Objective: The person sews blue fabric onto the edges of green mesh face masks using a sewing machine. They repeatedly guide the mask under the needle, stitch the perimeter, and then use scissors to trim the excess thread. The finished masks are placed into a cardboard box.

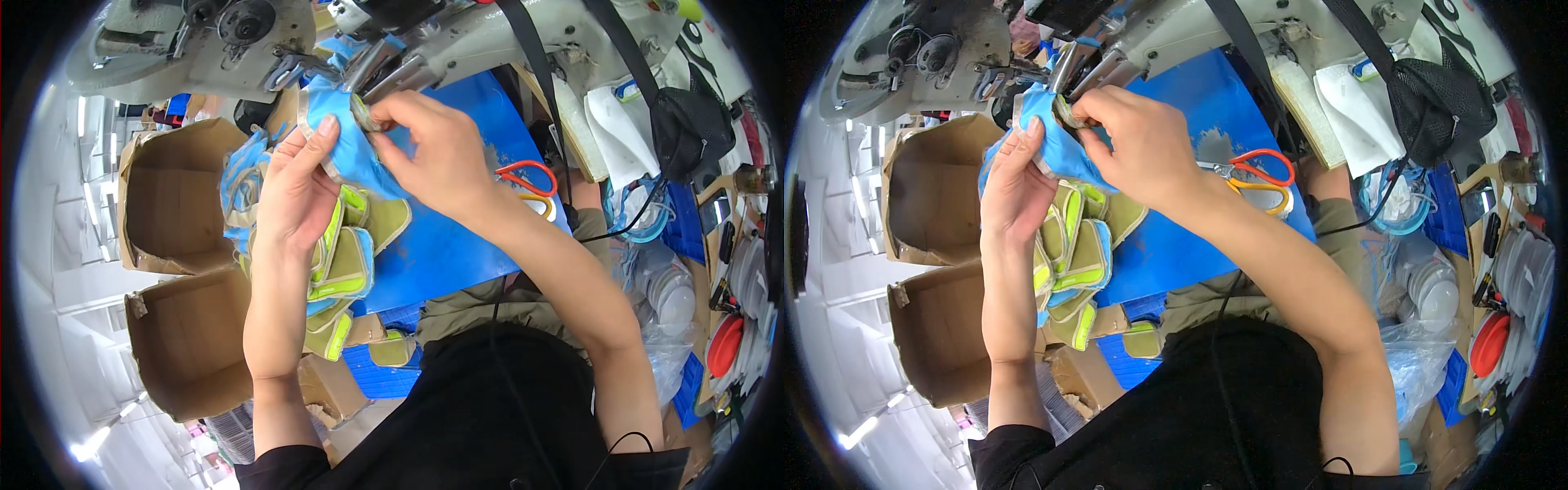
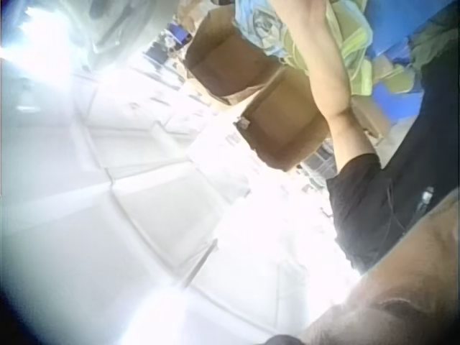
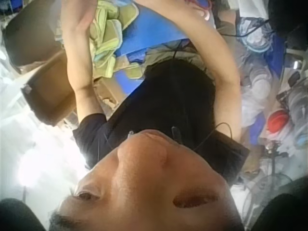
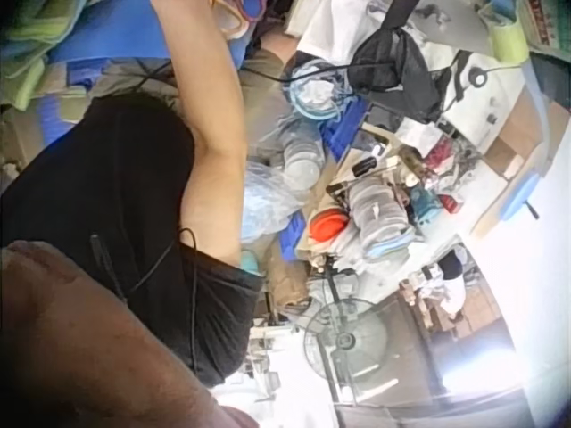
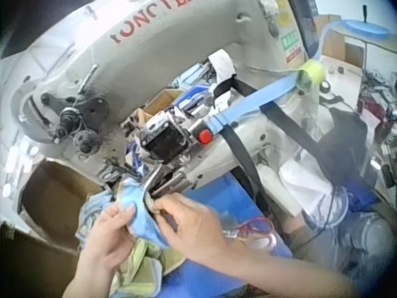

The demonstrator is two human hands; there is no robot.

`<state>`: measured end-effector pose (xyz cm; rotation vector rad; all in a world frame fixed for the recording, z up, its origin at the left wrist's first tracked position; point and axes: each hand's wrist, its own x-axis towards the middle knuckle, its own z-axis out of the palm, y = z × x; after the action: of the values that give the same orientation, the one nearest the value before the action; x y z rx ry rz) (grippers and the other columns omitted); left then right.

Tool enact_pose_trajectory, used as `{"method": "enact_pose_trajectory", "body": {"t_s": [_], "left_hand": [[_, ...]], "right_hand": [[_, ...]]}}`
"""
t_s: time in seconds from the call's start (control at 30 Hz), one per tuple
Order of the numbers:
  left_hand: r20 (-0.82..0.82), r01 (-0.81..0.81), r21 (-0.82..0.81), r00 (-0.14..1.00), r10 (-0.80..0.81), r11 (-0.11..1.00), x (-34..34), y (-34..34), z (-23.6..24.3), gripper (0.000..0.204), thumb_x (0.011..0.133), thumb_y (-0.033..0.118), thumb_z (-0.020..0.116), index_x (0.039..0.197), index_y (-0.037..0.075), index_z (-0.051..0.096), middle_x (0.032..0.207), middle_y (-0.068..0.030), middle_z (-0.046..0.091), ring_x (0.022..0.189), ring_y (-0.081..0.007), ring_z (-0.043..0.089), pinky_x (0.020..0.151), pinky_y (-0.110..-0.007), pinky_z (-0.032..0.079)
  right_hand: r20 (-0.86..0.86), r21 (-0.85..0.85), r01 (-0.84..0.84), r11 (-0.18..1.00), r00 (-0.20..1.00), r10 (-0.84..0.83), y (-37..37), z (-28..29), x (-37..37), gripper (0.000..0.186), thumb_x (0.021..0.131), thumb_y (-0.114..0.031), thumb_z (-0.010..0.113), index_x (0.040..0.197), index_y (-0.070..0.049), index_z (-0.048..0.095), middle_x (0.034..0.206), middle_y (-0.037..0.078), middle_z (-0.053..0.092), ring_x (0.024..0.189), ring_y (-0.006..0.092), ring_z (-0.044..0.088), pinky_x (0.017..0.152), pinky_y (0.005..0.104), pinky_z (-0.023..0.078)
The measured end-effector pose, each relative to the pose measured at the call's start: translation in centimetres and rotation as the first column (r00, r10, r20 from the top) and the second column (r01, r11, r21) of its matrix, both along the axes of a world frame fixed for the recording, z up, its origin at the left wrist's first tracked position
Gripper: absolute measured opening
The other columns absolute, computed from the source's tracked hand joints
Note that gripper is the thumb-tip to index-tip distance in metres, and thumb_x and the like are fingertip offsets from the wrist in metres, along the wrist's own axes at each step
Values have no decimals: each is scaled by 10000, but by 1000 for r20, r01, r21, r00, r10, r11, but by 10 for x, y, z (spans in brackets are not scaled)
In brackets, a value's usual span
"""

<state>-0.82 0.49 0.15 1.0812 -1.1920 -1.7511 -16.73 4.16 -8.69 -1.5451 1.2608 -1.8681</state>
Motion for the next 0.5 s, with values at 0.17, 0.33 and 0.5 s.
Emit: {"method": "enact_pose_trajectory", "body": {"t_s": [0.17,0.33,0.5], "left_hand": [[-44,58,80,998,-55,995,1,3,-7,210,986,151,678,1154,26,665,1068,-65,734,931,-119,707,824,-282,575],[26,-10,18,1000,9,1000,-7,10,-12,228,960,151,712,1146,25,672,1055,-63,737,935,-114,699,833,-265,563],[73,-12,-12,997,13,1000,-9,4,-8,209,941,121,728,1119,18,690,1035,-60,741,893,-121,699,807,-271,569]], "right_hand": [[-7,-7,-12,1000,1000,12,1,-5,-1,162,810,-74,716,964,-70,664,920,92,693,826,300,695,689,389,548],[24,-8,-62,998,998,62,4,-6,-3,181,800,-56,708,979,-62,684,920,107,693,826,296,698,703,383,550],[111,-24,-50,998,992,53,4,0,1,174,806,-27,716,978,-34,691,885,117,693,805,266,712,696,367,553]]}}
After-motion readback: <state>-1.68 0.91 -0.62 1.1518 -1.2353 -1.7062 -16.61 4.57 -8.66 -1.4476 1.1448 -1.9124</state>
